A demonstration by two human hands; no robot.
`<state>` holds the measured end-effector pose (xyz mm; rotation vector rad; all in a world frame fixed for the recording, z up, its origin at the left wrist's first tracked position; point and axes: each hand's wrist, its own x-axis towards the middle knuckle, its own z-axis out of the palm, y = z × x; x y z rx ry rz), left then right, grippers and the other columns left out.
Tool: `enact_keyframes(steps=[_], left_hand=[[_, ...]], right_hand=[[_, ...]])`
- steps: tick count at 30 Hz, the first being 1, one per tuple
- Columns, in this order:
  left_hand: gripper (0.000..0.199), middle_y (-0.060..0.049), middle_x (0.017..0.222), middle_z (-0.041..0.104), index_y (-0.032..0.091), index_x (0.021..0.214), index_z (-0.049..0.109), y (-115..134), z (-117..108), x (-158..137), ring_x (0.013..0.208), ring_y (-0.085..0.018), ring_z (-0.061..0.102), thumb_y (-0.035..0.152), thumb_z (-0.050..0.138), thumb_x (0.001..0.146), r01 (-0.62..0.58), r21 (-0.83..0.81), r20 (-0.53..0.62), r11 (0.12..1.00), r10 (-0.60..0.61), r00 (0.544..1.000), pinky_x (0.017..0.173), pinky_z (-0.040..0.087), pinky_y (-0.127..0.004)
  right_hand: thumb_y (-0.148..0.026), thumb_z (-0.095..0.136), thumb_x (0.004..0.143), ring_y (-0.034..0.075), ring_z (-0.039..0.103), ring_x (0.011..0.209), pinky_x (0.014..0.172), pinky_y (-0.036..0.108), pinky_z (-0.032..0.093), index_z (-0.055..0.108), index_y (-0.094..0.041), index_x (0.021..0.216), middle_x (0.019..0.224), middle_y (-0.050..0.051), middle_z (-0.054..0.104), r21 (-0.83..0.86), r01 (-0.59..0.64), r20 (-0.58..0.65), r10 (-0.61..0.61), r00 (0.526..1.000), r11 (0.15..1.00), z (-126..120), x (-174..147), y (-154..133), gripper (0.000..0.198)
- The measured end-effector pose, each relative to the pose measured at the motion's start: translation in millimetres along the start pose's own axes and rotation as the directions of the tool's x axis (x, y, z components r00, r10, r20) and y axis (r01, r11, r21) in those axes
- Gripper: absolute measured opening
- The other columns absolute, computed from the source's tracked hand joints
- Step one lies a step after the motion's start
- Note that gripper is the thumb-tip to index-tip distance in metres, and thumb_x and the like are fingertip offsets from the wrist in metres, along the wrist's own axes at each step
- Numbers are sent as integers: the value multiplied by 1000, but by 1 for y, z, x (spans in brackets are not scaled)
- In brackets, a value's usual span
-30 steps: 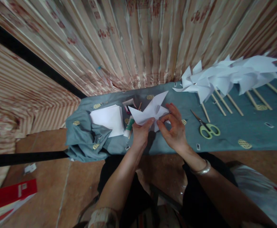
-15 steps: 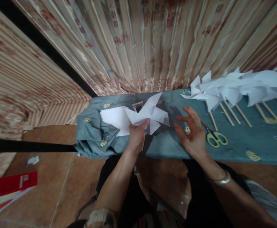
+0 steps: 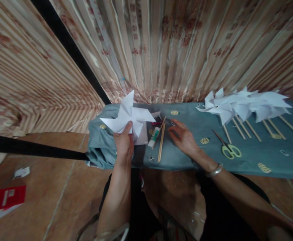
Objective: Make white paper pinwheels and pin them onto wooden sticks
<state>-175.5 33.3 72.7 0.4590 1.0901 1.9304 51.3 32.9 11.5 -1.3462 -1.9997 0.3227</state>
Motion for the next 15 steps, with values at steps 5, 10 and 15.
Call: enact_keyframes(steps=[5,10,15], left_hand=[[38,1,97,79,26,93,70,6,-3,0,120,-26,66,17,87,60,39,-16,16,999,-39,999,107,51,-42],[36,-5,102,78,21,89,71,7,-1,0,115,-25,68,16,87,56,56,-45,-13,997,-56,998,103,54,-38],[37,-4,92,79,20,89,73,6,4,-1,103,-23,73,16,85,55,86,-61,-27,994,-88,996,94,58,-33]], right_hand=[[-18,50,90,32,39,144,116,57,36,75,-17,96,146,16,54,-175,87,101,-70,992,981,14,63,-9,26],[-12,51,86,39,26,149,110,61,39,77,-11,97,152,22,46,-356,181,309,-68,949,917,22,92,-15,28],[-11,55,84,41,27,148,108,59,39,77,-7,99,150,26,46,-430,222,442,-10,897,875,21,102,-20,27]])
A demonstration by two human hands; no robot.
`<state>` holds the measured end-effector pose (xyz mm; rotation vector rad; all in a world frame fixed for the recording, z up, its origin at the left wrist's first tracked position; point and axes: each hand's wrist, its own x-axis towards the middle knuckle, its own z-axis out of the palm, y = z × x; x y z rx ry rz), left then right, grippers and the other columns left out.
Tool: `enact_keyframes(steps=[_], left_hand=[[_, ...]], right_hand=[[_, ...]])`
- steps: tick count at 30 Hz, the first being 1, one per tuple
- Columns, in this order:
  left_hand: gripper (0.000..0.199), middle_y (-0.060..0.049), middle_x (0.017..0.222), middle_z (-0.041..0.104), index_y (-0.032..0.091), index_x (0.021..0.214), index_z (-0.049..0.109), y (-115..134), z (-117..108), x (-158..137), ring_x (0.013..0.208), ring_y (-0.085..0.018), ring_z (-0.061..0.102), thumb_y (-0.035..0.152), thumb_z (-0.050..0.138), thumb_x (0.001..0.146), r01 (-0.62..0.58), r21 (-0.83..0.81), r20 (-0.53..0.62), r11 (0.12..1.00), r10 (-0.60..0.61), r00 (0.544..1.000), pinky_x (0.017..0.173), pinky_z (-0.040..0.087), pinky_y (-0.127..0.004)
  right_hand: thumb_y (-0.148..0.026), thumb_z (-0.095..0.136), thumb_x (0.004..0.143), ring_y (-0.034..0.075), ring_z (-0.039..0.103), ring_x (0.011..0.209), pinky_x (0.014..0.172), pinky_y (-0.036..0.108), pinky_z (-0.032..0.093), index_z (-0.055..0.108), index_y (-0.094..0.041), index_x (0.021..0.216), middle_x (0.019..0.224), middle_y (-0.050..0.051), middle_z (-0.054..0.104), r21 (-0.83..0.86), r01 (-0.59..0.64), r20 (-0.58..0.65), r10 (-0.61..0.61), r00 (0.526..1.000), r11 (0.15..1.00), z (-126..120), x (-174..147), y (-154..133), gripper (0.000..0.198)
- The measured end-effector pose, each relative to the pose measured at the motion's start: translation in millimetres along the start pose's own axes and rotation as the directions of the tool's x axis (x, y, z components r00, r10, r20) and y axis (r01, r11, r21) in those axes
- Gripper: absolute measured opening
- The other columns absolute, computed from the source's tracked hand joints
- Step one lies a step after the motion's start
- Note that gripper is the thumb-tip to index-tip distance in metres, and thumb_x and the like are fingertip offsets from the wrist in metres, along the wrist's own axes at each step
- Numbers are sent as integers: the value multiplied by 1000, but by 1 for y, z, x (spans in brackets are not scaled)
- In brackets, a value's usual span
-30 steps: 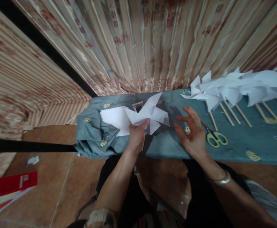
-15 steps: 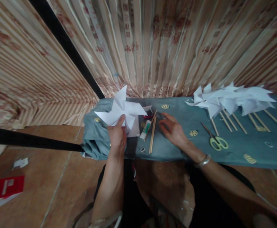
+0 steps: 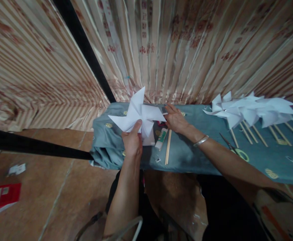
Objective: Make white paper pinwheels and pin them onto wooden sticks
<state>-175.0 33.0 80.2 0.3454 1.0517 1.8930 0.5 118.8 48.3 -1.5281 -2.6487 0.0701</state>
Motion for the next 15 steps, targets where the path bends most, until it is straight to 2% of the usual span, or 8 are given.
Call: enact_keyframes(steps=[8,15], left_hand=[[31,-5,92,79,18,84,72,-2,4,-5,103,-24,73,17,84,56,39,15,28,999,-39,999,92,57,-32],[32,-3,95,79,20,86,71,-3,0,-5,105,-22,72,20,85,57,35,73,36,997,-37,999,96,56,-33]], right_hand=[[-11,59,84,39,37,143,108,53,41,75,-8,105,137,24,57,92,-40,27,38,999,995,-5,8,-6,27],[-11,61,84,40,37,142,109,55,38,72,-5,109,139,29,54,108,-30,52,25,998,994,-8,9,-11,28]])
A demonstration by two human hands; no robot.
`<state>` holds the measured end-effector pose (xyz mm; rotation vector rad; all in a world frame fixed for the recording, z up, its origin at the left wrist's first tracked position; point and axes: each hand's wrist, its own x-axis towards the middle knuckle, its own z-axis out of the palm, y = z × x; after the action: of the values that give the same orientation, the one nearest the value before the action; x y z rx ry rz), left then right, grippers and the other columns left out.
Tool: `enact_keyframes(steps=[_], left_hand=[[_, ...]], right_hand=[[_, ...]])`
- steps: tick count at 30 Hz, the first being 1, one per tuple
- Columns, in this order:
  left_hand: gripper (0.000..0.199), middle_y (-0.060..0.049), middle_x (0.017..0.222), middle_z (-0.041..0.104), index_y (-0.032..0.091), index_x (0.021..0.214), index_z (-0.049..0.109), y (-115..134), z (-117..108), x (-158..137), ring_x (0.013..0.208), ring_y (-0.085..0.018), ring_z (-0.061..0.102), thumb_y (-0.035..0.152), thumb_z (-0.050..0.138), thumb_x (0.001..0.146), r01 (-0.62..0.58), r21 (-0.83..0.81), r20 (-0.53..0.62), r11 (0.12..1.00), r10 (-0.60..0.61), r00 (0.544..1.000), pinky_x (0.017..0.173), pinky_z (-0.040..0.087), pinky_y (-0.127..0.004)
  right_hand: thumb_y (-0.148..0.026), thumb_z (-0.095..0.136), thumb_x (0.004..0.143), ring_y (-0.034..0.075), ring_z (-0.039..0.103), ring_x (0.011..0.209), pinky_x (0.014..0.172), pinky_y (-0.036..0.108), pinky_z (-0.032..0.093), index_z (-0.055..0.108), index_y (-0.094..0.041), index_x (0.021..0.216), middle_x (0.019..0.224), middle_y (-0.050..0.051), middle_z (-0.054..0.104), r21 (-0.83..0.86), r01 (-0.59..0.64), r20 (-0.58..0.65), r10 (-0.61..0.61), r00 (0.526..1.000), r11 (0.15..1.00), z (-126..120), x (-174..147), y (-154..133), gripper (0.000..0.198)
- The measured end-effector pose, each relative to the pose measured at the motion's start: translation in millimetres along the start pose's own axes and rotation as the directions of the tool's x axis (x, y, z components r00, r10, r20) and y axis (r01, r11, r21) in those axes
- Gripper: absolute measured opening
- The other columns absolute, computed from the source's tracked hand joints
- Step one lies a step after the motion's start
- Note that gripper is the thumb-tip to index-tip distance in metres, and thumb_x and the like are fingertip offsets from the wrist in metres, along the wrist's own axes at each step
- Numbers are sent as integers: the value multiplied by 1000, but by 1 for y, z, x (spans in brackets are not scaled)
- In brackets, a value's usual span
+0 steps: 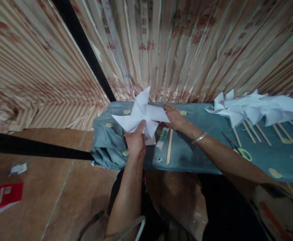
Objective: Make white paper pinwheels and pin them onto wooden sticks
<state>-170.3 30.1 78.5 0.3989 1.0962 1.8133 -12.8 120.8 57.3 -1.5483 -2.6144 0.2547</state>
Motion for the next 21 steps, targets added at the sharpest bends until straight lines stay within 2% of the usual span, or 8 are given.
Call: enact_keyframes(steps=[6,11,15,21], left_hand=[[40,-4,95,79,20,87,71,-3,0,0,106,-23,72,20,90,51,-14,-54,-3,998,14,1000,94,57,-32],[37,-5,99,79,19,89,72,-2,1,0,107,-22,72,15,87,56,-2,-27,-15,1000,2,1000,98,56,-32],[34,-4,97,79,19,91,73,-2,1,0,105,-21,73,12,83,59,-11,-21,-31,1000,10,999,95,58,-31],[31,-2,93,79,20,88,74,-4,2,0,98,-19,74,10,81,59,-20,-24,-28,1000,19,999,92,59,-31]], right_hand=[[-18,66,84,39,42,137,108,51,40,70,-4,112,135,28,56,-19,3,61,-2,998,1000,-9,1,-2,31],[-18,68,82,37,46,132,103,48,43,67,-4,113,131,26,57,-52,10,102,-5,995,999,-14,5,-4,34],[-20,67,83,34,47,128,101,45,44,67,-5,114,130,24,58,-74,2,102,5,995,997,-13,4,-6,34],[-21,66,84,38,40,138,108,50,39,70,-7,112,135,24,57,-114,-16,82,25,996,993,-9,3,-4,32]])
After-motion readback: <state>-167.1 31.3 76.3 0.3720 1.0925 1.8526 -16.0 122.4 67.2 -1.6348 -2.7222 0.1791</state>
